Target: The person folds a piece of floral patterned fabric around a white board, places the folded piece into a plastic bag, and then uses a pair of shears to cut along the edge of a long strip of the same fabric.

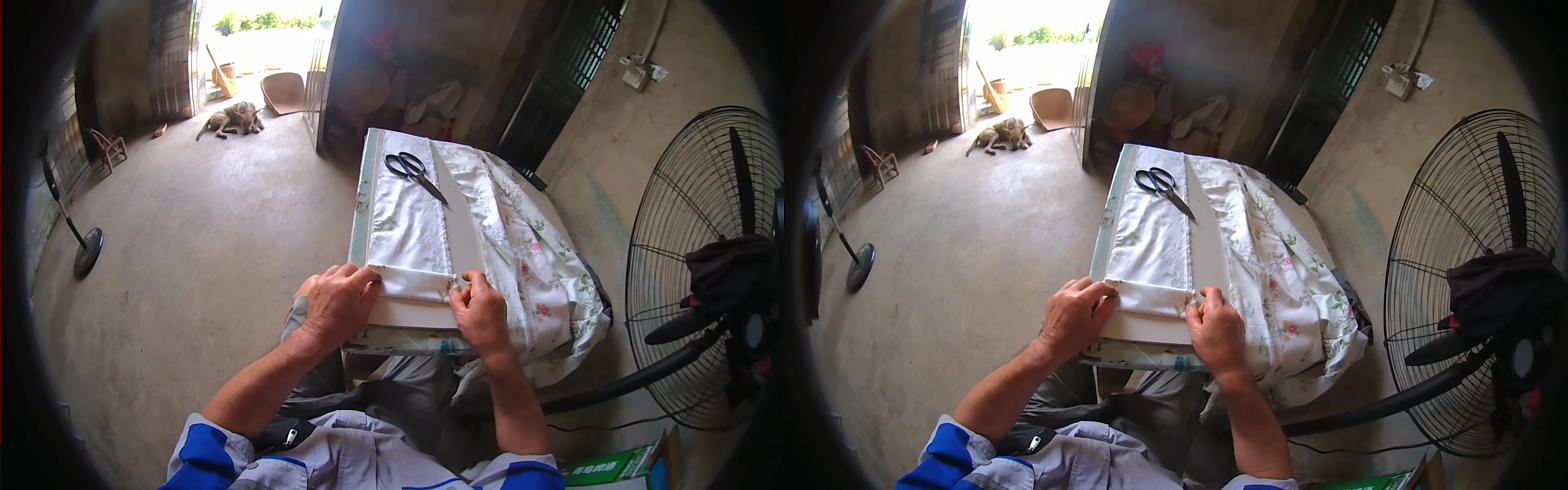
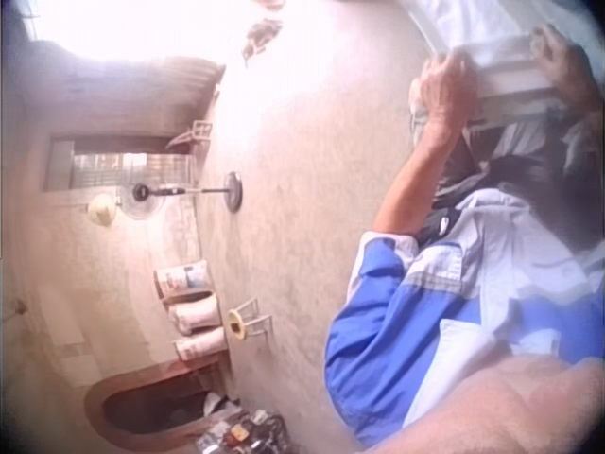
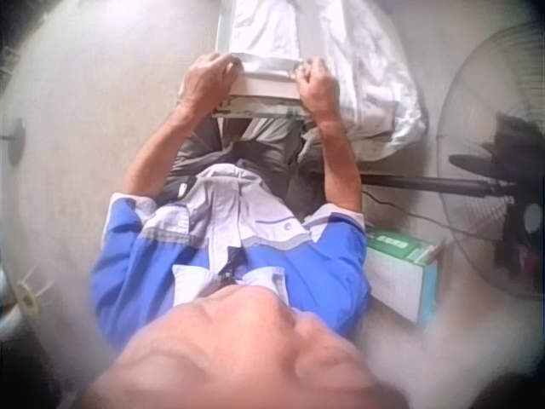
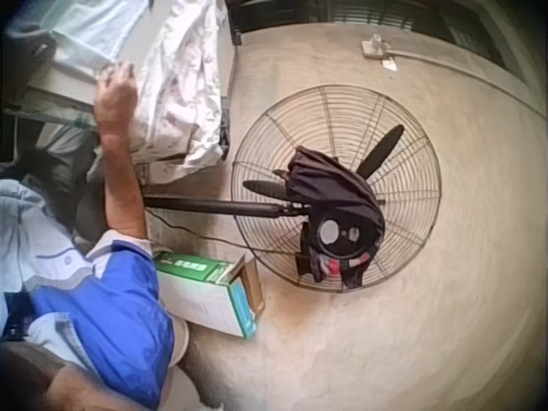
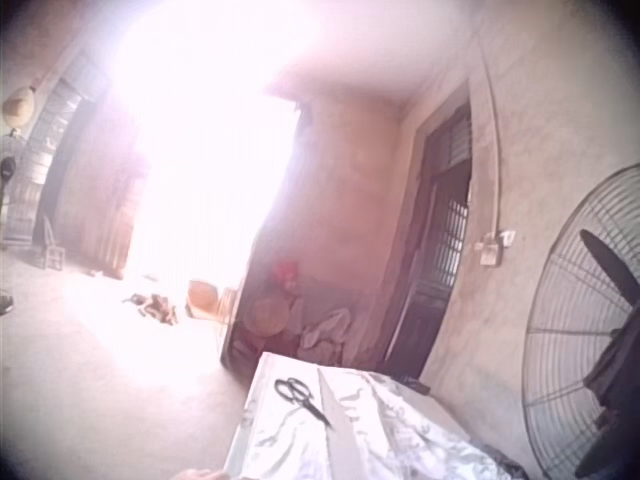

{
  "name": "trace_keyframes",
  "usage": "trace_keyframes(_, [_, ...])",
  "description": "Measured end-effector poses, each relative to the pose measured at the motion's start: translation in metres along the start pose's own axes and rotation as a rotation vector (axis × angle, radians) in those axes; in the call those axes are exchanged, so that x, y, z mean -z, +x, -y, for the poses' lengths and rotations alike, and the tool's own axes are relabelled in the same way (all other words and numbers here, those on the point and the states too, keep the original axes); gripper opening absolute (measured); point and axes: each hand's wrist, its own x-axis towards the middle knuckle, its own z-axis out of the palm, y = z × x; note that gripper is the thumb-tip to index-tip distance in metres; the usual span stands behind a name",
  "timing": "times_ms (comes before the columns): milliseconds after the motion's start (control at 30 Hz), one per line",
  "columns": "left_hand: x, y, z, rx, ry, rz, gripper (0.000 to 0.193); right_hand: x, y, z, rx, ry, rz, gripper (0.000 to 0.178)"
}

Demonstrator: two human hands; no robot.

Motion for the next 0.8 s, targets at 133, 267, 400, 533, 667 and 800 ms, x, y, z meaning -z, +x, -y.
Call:
trace_keyframes(133, [-0.001,0.0,0.0,0.005,-0.021,0.014,0.015,-0.001,-0.002,-0.004,0.024,-0.077,-0.01,0.031])
trace_keyframes(267, [-0.003,0.001,0.002,0.001,-0.014,0.029,0.015,-0.011,-0.006,0.018,0.201,-0.166,-0.088,0.037])
trace_keyframes(400, [0.001,0.0,0.001,0.023,-0.043,0.039,0.015,-0.036,-0.016,0.06,0.431,-0.106,0.002,0.066])
trace_keyframes(533, [-0.004,0.002,0.0,0.063,-0.011,0.034,0.016,-0.048,-0.014,0.06,0.482,-0.154,0.271,0.096])
trace_keyframes(667, [-0.004,0.002,-0.002,0.027,-0.042,-0.012,0.014,-0.037,-0.012,0.041,0.381,-0.268,0.417,0.111])
trace_keyframes(800, [0.0,0.004,-0.005,0.03,-0.033,0.008,0.015,-0.022,-0.012,0.021,0.337,-0.344,0.434,0.115])
